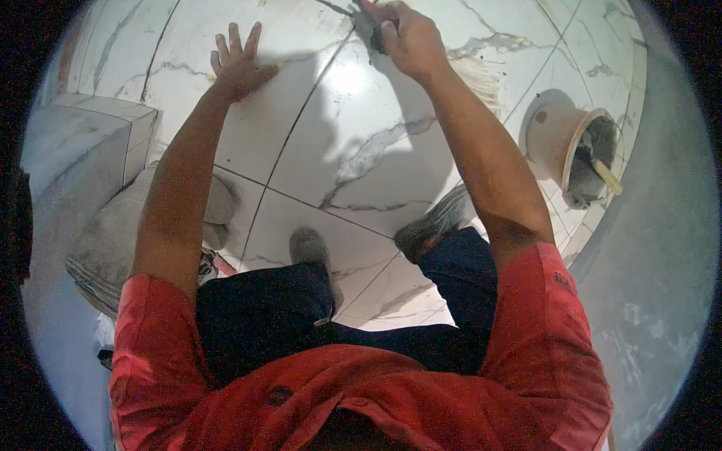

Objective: Applying grout or joint filler between floor tiles using a red spatula.

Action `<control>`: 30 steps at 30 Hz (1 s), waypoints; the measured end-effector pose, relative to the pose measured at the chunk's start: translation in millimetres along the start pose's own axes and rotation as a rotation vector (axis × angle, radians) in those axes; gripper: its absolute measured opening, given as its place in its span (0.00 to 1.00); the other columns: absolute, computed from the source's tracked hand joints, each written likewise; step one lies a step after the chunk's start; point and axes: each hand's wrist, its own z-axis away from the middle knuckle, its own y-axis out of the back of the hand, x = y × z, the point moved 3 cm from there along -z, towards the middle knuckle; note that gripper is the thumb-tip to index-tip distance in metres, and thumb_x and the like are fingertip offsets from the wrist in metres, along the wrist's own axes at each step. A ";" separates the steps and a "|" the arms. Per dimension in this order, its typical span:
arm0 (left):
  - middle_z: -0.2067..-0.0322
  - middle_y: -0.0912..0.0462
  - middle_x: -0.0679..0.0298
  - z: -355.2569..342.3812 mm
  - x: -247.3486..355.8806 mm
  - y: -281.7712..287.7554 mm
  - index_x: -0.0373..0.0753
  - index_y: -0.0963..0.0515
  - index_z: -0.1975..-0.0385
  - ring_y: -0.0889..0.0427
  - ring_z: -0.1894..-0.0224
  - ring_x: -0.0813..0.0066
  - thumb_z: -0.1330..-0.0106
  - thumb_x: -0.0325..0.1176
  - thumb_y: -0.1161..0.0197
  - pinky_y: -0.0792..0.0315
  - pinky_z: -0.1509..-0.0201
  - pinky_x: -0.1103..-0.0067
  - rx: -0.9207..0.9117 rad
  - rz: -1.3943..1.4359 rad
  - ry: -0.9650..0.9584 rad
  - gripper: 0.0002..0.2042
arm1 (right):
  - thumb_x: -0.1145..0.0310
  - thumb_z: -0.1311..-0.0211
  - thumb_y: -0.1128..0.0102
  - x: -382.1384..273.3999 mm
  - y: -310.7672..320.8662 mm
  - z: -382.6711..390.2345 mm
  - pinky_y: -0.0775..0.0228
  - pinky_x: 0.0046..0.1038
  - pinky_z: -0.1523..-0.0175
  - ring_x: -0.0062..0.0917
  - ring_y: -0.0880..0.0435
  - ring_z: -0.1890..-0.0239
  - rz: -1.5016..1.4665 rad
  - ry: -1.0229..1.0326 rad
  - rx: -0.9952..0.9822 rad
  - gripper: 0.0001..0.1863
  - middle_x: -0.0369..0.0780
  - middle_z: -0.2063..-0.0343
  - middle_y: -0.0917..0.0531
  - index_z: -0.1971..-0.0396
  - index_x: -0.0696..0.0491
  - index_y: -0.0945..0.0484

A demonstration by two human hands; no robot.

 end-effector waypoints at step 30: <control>0.46 0.27 0.40 13.6 150.5 72.2 0.36 0.30 0.42 0.30 0.41 0.43 0.48 0.60 0.31 0.33 0.38 0.62 0.009 0.612 -0.377 0.40 | 0.47 0.35 0.56 20.1 -52.5 -8.2 0.33 0.41 0.41 0.52 0.24 0.46 -0.208 -0.337 0.060 0.35 0.60 0.49 0.24 0.41 0.64 0.38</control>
